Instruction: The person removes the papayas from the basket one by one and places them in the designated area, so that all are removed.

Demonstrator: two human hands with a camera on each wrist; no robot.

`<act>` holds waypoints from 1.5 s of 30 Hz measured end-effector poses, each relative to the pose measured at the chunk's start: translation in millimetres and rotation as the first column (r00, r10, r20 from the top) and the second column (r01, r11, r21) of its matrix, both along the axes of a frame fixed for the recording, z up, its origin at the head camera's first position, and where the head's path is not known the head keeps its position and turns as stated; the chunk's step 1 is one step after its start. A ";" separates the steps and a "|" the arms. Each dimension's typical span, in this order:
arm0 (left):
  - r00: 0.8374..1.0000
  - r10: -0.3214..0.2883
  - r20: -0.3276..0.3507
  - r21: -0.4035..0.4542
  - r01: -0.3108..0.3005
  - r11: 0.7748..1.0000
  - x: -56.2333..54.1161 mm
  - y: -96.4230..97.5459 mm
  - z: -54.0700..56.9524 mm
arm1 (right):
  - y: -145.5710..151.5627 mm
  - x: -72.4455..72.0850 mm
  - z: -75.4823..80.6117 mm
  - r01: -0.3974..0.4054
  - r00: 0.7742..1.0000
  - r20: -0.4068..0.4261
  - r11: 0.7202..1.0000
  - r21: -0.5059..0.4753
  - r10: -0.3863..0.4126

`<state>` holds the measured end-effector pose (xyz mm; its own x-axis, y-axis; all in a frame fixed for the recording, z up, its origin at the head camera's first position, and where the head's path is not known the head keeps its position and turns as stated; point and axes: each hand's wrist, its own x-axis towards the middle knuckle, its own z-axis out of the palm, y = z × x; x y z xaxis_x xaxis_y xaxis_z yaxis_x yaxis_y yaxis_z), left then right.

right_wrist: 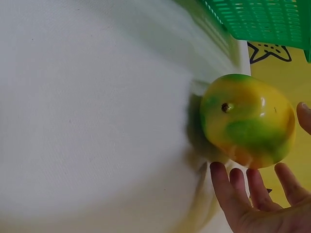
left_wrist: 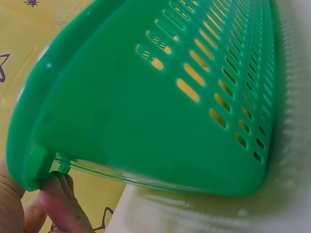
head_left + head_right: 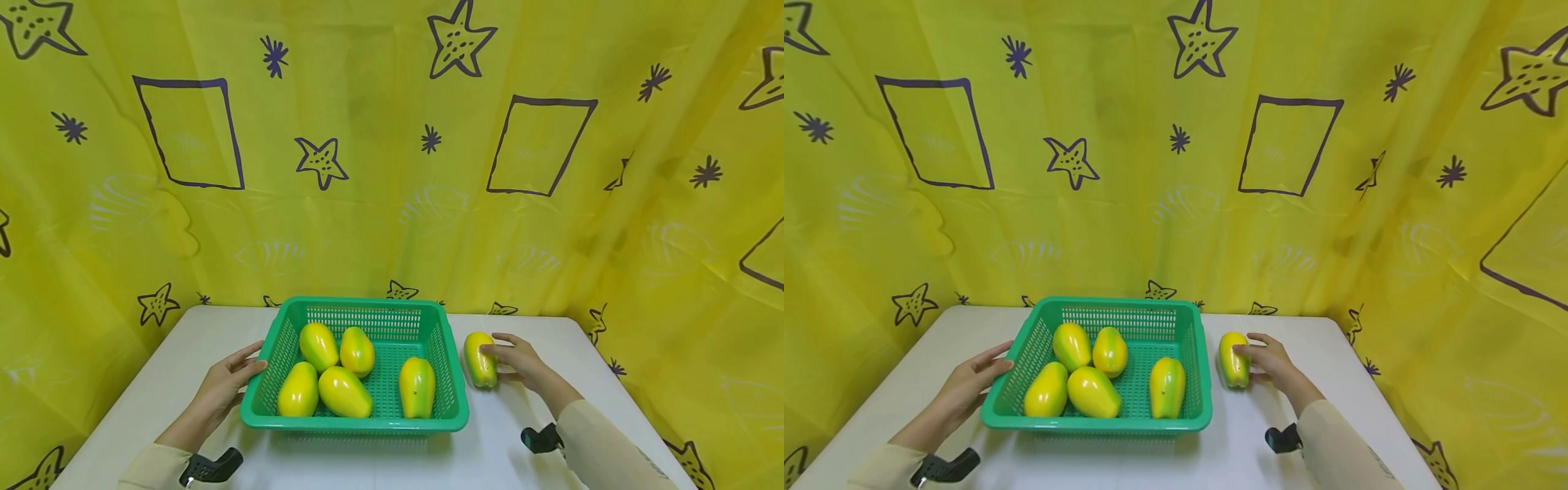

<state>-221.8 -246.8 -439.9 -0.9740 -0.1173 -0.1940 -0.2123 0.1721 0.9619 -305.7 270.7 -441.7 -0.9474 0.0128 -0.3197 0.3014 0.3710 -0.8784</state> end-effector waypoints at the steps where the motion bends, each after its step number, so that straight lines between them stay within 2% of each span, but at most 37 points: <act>1: 1.000 -0.001 -0.001 0.002 0.001 1.000 0.0 0.1 0.0 | 0.5 0.8 1.4 0.000 1.000 -0.005 1.000 0.002 0.000; 14: 1.000 0.002 0.014 -0.005 -0.002 1.000 0.8 0.7 1.0 | -1.1 10.2 31.1 -0.045 0.990 -0.132 0.995 0.088 0.057; 27: 1.000 -0.011 0.015 0.002 0.011 1.000 -0.1 -0.6 0.2 | -36.2 29.1 59.7 -0.136 0.963 -0.221 0.985 0.107 0.157; 37: 1.000 -0.016 0.011 0.003 0.016 1.000 0.3 -0.6 0.6 | -66.7 40.8 70.9 -0.159 0.947 -0.257 0.975 0.152 0.194; 45: 1.000 -0.017 0.016 0.008 0.017 1.000 0.8 -0.5 0.6 | -92.8 54.7 74.2 -0.227 0.925 -0.278 0.963 0.147 0.261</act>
